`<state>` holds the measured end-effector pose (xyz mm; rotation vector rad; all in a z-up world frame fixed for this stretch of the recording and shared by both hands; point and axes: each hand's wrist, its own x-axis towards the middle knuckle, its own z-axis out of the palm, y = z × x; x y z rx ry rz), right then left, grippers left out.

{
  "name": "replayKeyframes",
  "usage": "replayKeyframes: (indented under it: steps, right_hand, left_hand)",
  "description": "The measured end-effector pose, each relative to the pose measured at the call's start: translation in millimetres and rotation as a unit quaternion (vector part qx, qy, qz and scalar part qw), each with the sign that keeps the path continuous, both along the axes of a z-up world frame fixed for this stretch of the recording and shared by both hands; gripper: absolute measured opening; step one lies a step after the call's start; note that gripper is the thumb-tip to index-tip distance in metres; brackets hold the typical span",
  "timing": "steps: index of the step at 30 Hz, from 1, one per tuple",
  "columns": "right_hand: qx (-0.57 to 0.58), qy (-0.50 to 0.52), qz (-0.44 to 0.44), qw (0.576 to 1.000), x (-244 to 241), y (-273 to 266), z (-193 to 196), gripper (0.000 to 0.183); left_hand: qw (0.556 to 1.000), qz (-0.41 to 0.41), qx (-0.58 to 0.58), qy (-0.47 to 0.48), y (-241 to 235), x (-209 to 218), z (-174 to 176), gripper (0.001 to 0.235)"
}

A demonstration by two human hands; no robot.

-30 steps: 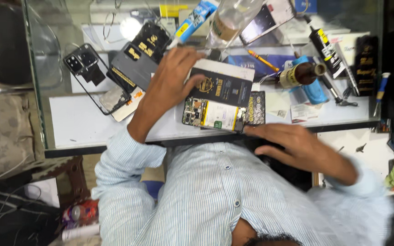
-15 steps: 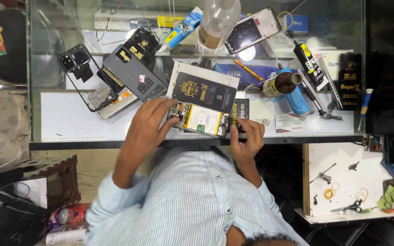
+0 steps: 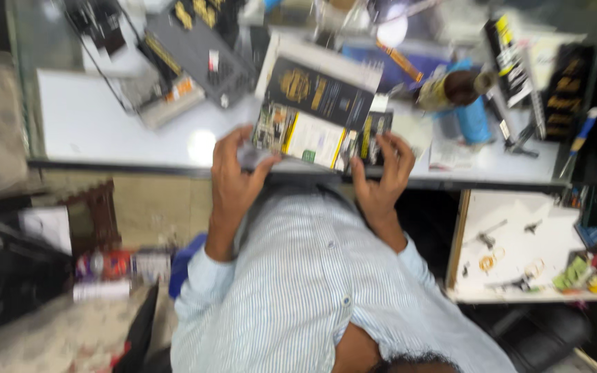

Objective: The person removes the back cover of a smartphone, disconnects the battery connector, and places a new battery into the phone. They then align and press the back cover onto the phone chassis.

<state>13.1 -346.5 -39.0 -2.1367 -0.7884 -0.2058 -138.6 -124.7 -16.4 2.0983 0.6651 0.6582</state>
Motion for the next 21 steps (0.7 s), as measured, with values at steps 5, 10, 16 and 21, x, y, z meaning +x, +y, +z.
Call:
replayKeyframes:
  steps: [5,10,16,21]
  right_hand:
    - [-0.026,0.015,0.032,0.999,0,5,7,0.068]
    - [-0.076,-0.001,0.05,0.996,-3,6,5,0.08]
    - [-0.083,-0.015,0.061,0.995,2,5,-2,0.086]
    - [-0.086,-0.018,0.069,0.994,-1,1,-5,0.084]
  left_hand:
    - [0.999,-0.027,0.043,0.019,1,3,-2,0.07]
    - [0.995,-0.04,0.084,0.021,-3,1,-8,0.066]
    - [0.99,-0.029,0.131,0.039,-6,6,-19,0.07]
    - [0.989,-0.032,0.142,0.033,-8,7,-24,0.073]
